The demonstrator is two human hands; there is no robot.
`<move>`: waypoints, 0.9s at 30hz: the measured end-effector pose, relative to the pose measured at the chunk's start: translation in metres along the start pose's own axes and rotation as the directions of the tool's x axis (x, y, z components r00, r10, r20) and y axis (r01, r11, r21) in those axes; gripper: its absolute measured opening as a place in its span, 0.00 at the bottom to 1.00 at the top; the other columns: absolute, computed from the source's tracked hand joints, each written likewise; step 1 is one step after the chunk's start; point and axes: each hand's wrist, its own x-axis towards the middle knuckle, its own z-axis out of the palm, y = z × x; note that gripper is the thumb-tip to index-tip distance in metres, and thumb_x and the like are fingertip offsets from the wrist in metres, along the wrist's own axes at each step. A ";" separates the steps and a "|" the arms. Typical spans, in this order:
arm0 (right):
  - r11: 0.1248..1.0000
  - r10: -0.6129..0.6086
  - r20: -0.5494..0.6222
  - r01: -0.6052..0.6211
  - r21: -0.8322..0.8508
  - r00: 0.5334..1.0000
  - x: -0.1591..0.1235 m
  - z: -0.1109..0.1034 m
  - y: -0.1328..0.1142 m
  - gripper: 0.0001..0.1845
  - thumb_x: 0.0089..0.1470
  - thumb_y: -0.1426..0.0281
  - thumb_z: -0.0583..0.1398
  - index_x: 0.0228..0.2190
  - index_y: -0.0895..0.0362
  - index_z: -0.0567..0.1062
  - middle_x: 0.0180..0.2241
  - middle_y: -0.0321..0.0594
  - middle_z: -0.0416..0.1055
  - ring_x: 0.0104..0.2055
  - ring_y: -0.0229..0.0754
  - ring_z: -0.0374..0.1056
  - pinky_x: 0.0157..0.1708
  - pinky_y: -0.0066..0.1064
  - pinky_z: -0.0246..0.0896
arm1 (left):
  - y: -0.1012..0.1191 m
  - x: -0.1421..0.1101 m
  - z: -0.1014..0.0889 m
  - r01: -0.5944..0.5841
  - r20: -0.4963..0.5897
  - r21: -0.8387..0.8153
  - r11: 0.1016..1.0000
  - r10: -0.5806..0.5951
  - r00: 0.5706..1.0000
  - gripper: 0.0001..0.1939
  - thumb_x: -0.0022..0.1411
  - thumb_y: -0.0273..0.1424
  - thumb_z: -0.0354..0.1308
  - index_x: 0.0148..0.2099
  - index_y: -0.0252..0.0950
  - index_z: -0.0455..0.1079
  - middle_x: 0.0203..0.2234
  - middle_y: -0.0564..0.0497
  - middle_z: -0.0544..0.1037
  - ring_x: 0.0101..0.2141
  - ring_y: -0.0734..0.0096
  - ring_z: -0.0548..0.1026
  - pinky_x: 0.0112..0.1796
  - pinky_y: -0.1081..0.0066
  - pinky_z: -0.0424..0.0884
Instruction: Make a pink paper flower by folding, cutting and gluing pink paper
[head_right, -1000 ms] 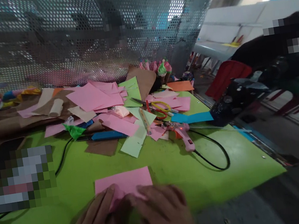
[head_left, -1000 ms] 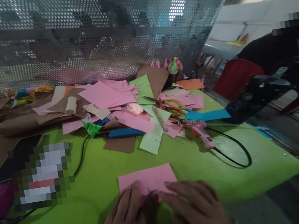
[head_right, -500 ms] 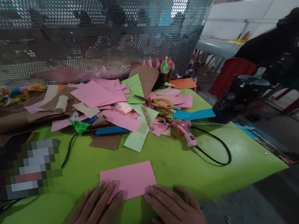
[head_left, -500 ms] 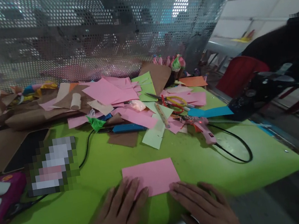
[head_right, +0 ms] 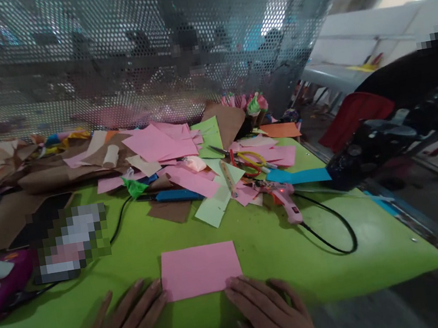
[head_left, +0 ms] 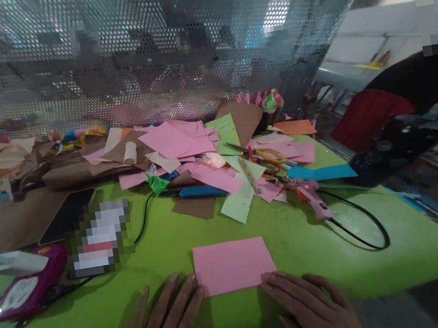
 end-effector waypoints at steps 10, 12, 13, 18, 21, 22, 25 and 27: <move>0.968 0.210 -0.106 -0.192 0.158 0.972 0.008 -0.012 0.018 0.16 0.56 0.71 0.59 0.47 0.52 0.73 0.40 0.39 0.78 0.42 0.45 0.74 0.42 0.36 0.64 | 0.003 -0.006 0.020 0.035 -0.073 -0.040 0.999 -0.038 0.997 0.28 0.65 0.44 0.50 0.66 0.47 0.57 0.58 0.54 0.70 0.55 0.57 0.69 0.63 0.52 0.34; 0.952 0.260 -0.079 -0.241 0.190 0.962 0.021 -0.013 0.023 0.18 0.58 0.69 0.59 0.50 0.52 0.71 0.44 0.41 0.76 0.46 0.47 0.72 0.43 0.37 0.65 | 0.003 -0.004 0.021 0.081 -0.097 -0.082 0.993 -0.089 0.991 0.31 0.66 0.45 0.50 0.68 0.48 0.51 0.56 0.54 0.72 0.54 0.56 0.70 0.63 0.51 0.33; 0.947 0.265 -0.048 -0.251 0.199 0.963 0.028 -0.012 0.026 0.20 0.58 0.68 0.59 0.53 0.52 0.69 0.48 0.43 0.75 0.49 0.48 0.70 0.45 0.39 0.65 | 0.002 -0.003 0.021 0.081 -0.106 -0.099 0.992 -0.091 0.990 0.31 0.66 0.45 0.49 0.68 0.48 0.49 0.56 0.54 0.73 0.53 0.57 0.71 0.63 0.51 0.32; 0.935 0.213 0.167 -0.251 0.252 0.963 0.055 -0.001 0.035 0.35 0.52 0.64 0.64 0.60 0.52 0.62 0.58 0.48 0.66 0.58 0.54 0.62 0.55 0.48 0.59 | -0.007 0.006 0.012 0.016 -0.138 -0.108 0.994 -0.031 0.990 0.33 0.67 0.45 0.48 0.69 0.41 0.46 0.55 0.53 0.73 0.51 0.65 0.73 0.63 0.64 0.41; 0.906 0.234 0.215 -0.293 0.306 0.948 0.061 0.003 0.037 0.38 0.48 0.64 0.67 0.60 0.52 0.63 0.55 0.49 0.68 0.56 0.55 0.63 0.54 0.49 0.59 | -0.012 0.012 0.007 0.032 -0.113 -0.134 0.990 -0.048 0.992 0.37 0.65 0.41 0.51 0.70 0.37 0.42 0.56 0.52 0.73 0.51 0.66 0.74 0.57 0.68 0.58; 0.894 0.253 0.222 -0.315 0.318 0.942 0.063 0.002 0.036 0.39 0.47 0.65 0.68 0.59 0.51 0.64 0.54 0.49 0.68 0.55 0.56 0.63 0.53 0.49 0.60 | -0.014 0.015 0.005 0.045 -0.100 -0.167 0.985 -0.062 0.993 0.38 0.64 0.39 0.52 0.70 0.36 0.41 0.56 0.52 0.73 0.50 0.66 0.75 0.54 0.68 0.62; 0.852 0.320 0.222 -0.383 0.357 0.921 0.069 -0.003 0.035 0.37 0.45 0.73 0.67 0.57 0.50 0.66 0.51 0.46 0.70 0.52 0.53 0.66 0.49 0.46 0.64 | -0.016 0.025 -0.002 0.151 -0.045 -0.338 0.929 -0.177 0.983 0.37 0.64 0.34 0.53 0.70 0.39 0.41 0.55 0.51 0.74 0.49 0.65 0.76 0.48 0.68 0.71; 0.820 0.348 0.210 -0.405 0.403 0.914 0.076 -0.006 0.034 0.28 0.45 0.76 0.65 0.50 0.51 0.72 0.46 0.44 0.72 0.47 0.50 0.69 0.45 0.42 0.67 | -0.017 0.034 -0.005 0.239 0.002 -0.479 0.844 -0.271 0.963 0.33 0.65 0.32 0.51 0.69 0.42 0.45 0.56 0.50 0.73 0.51 0.65 0.75 0.47 0.68 0.73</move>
